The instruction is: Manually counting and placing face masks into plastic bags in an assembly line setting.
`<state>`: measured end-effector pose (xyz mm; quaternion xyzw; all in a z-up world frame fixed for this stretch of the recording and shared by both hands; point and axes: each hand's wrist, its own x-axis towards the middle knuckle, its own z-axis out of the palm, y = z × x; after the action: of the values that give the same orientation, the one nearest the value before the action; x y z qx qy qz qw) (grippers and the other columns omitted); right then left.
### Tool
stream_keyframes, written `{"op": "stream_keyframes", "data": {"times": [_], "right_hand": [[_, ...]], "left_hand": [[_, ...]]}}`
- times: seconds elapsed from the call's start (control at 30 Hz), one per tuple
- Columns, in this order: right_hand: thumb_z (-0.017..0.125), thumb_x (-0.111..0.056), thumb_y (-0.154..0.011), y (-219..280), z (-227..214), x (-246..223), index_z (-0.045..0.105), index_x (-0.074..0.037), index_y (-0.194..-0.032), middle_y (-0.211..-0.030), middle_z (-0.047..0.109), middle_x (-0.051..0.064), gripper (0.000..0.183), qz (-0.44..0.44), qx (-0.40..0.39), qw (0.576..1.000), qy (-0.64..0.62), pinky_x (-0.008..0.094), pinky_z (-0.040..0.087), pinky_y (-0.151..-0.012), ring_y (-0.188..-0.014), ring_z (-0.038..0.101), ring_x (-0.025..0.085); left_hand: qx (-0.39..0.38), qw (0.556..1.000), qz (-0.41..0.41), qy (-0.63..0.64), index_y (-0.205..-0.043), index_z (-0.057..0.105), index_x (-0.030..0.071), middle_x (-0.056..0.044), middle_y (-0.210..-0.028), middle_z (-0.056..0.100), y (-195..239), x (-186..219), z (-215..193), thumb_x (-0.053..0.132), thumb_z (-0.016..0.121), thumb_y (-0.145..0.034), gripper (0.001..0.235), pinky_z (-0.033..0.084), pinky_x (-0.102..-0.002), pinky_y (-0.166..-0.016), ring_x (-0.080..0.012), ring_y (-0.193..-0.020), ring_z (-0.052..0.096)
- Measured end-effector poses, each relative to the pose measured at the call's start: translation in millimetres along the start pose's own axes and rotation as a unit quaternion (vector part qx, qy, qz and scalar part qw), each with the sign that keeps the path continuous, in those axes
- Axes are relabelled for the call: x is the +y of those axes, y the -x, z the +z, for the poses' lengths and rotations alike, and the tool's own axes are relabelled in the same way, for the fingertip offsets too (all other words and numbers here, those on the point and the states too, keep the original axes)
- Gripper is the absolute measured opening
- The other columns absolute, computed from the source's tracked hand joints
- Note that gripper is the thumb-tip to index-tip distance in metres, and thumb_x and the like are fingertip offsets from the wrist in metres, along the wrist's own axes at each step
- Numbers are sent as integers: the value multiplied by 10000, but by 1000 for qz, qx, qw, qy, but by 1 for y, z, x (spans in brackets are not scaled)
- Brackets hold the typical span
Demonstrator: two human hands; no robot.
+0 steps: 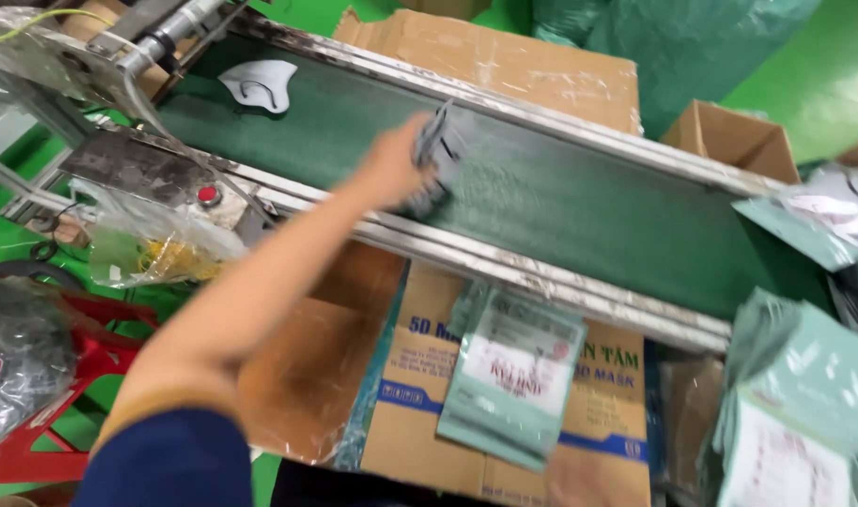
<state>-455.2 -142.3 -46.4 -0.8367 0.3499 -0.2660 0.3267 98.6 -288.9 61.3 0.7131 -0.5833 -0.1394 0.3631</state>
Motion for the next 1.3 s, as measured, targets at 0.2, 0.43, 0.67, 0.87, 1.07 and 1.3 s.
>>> {"op": "stream_keyframes", "data": {"times": [0.2,0.43,0.67,0.87,1.07,1.3], "right_hand": [[899,-263,-656,-135,80,-159,312,55,-1525,-1541,372,314,1096,-152,115,980,60,447,370,-1128,-1421,387,436],[851,6,-839,-110,111,-82,695,-81,-1298,-1226,731,99,493,-87,36,986,-134,290,590,-940,-1074,740,190],[966,-55,-558,-142,181,-86,482,-54,-1388,-1302,627,118,960,-17,-134,946,-295,323,486,-1000,-1168,612,191],[896,-70,-815,-104,175,-82,642,-25,-1389,-1334,742,169,630,14,-153,947,-281,350,547,-1117,-1233,705,238],[898,-33,-639,-137,177,-106,465,40,-1455,-1444,545,239,926,-108,-118,980,-119,389,420,-1094,-1328,538,343],[787,-62,-845,-110,214,-26,743,-15,-1275,-1271,782,175,434,108,-170,924,-325,375,564,-1079,-1182,719,306]], "left_hand": [[11,945,36,325,-1504,419,13,-156,-1321,688,208,81,70,182,792,-846,775,527,-367,-1035,-222,-1232,668],[-71,980,85,163,-1529,409,74,-196,-1451,529,267,84,-38,329,940,-638,1068,387,-476,-1126,-372,-1378,468],[-123,976,141,115,-1459,439,63,-207,-1494,460,296,-8,30,358,980,-548,1100,190,-571,-1168,-418,-1454,317],[-60,976,171,120,-1480,525,178,-24,-1504,619,331,-37,55,310,856,-839,733,268,-504,-1334,-239,-1491,510],[-97,976,133,139,-1387,442,56,-188,-1379,542,312,-39,51,257,909,-635,908,184,-632,-1164,-424,-1415,400],[-93,977,27,190,-1493,415,115,-134,-1355,576,309,1,27,221,816,-774,830,439,-414,-1153,-293,-1313,547]]}}
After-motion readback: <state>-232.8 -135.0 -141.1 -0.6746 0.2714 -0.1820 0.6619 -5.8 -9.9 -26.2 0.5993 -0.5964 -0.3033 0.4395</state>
